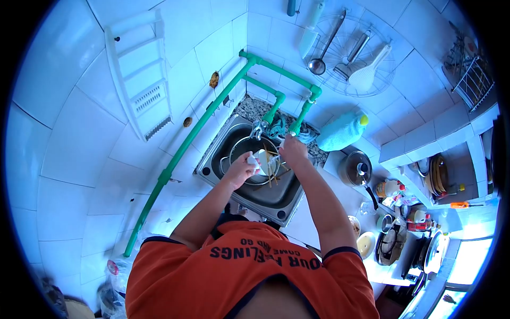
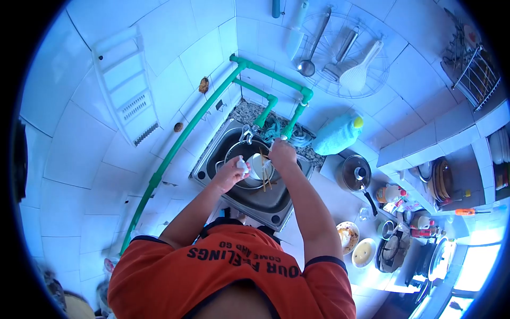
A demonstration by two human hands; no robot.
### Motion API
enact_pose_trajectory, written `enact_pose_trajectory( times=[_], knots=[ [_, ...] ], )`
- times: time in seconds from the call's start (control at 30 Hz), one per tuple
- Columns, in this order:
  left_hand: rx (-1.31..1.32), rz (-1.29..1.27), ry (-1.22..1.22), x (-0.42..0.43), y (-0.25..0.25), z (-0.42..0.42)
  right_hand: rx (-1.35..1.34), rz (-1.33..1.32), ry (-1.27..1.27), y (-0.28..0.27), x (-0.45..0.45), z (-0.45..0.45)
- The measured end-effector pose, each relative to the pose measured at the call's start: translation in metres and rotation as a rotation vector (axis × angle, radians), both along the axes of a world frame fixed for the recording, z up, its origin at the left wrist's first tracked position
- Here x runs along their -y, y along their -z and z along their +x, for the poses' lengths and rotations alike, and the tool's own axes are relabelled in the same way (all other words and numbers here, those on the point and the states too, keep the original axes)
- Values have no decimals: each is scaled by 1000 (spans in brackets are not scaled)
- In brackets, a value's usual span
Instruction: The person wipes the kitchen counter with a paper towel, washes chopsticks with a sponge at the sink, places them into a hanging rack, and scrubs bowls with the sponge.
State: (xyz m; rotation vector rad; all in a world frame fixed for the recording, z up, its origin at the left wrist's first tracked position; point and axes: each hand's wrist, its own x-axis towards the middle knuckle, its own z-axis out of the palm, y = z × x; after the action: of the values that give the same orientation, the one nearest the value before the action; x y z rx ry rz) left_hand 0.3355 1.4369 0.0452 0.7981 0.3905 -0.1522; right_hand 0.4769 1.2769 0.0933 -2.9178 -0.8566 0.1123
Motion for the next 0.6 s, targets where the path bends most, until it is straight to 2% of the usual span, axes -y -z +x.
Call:
enact_pose_trajectory(
  times=[0.13,0.2,0.27,0.3,0.37,0.4,0.47,0.53,0.6],
  knots=[
    [-45,90,-5,10,-10,-1,-99,65,82,-3,2,-3],
    [-86,129,31,12,-23,-1,-36,86,90,-5,8,-11],
    [-73,296,55,15,-33,-1,-91,162,299,-30,15,-29],
    [-16,332,71,15,-36,-1,-84,159,296,-24,19,-40],
    [90,330,123,20,-41,3,46,433,173,-10,24,-63],
    [184,332,185,24,-42,4,44,433,175,-12,21,-70],
    [267,376,143,31,-44,8,-271,806,192,-18,17,-87],
    [283,777,224,29,-48,14,-182,802,182,-30,19,-88],
    [313,864,240,27,-52,14,-266,885,226,-44,20,-91]
  ],
)
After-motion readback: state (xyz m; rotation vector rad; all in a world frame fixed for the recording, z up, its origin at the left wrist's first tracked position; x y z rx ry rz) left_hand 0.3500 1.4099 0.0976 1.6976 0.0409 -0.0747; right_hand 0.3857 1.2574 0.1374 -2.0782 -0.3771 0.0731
